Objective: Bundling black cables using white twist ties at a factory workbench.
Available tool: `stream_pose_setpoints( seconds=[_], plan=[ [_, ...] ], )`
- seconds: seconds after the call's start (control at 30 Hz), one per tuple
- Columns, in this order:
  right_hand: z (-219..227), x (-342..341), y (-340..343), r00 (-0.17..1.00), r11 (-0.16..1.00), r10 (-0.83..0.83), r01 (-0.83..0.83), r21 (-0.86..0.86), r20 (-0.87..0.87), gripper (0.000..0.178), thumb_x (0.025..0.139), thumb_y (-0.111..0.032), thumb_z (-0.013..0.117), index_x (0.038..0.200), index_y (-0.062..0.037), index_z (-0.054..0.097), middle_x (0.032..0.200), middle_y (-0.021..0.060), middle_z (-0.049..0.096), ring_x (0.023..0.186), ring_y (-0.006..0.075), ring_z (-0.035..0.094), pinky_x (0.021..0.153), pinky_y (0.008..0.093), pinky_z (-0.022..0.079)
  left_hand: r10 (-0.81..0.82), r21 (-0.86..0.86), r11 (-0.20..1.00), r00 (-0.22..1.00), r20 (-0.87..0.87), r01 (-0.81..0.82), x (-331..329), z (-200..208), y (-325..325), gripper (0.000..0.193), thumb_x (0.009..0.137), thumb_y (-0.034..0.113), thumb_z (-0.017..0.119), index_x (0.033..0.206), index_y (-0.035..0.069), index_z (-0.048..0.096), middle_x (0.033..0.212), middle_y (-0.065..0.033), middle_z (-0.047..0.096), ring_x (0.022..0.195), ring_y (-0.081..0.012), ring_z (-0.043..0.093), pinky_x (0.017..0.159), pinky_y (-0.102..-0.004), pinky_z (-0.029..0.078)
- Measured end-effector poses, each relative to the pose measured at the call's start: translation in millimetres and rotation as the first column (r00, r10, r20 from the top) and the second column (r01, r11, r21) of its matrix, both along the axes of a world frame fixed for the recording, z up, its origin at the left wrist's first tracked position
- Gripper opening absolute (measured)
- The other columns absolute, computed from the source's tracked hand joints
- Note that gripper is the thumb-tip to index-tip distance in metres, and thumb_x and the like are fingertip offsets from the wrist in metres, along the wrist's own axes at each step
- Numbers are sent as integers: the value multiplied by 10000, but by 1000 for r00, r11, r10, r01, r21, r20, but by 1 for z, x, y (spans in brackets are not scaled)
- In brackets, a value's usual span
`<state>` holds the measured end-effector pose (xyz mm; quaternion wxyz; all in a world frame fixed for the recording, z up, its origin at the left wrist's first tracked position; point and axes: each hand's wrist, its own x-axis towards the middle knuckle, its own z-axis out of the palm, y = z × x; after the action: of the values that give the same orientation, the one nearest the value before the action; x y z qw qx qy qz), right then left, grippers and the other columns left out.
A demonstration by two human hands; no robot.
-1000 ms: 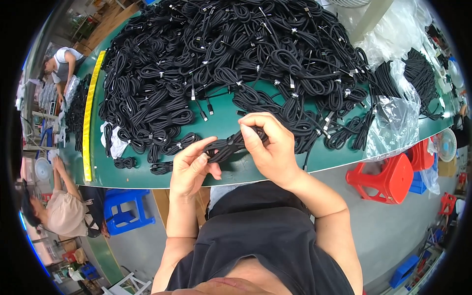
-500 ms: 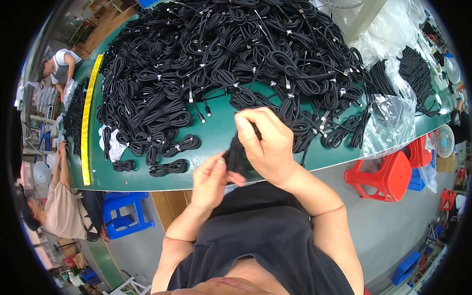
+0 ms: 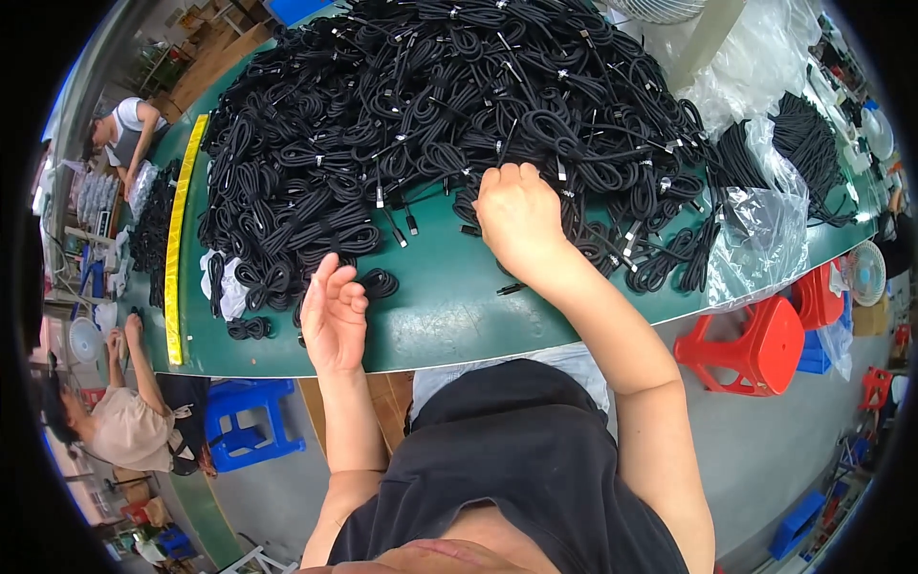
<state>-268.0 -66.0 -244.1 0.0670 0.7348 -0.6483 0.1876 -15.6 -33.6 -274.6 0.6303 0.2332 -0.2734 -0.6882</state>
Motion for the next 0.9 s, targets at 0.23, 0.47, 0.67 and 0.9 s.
stream_pose_setpoints(
  seconds=[0.23,0.47,0.67,0.9],
  plan=[
    [37,-1,13,785,891,425,-275,-361,451,197,702,-55,671,887,-29,609,818,84,551,785,252,529,650,341,456,244,-222,962,857,454,-156,-17,11,5,253,919,112,466,1109,-49,511,929,-159,604,721,-200,607,605,-276,498],
    [55,9,31,639,717,692,-556,-420,335,372,591,5,715,943,-61,616,888,65,557,777,251,514,653,333,457,606,-690,715,390,693,115,-41,46,11,365,900,177,503,1154,-84,505,1050,-174,586,972,-271,554,853,-342,427],
    [52,18,43,727,845,482,-239,-478,489,347,670,-65,715,986,-6,583,942,116,568,821,282,548,680,334,468,-314,-107,931,917,246,348,-46,20,13,346,942,247,451,1168,-11,496,983,-146,604,832,-238,614,745,-330,484],
    [30,31,61,776,852,503,-372,-368,381,243,686,-86,701,868,-14,558,792,86,548,650,227,541,531,307,455,-248,-7,967,940,-234,253,-63,23,11,458,892,234,540,1278,37,394,1097,-122,576,1040,-221,536,856,-376,448]
  ],
)
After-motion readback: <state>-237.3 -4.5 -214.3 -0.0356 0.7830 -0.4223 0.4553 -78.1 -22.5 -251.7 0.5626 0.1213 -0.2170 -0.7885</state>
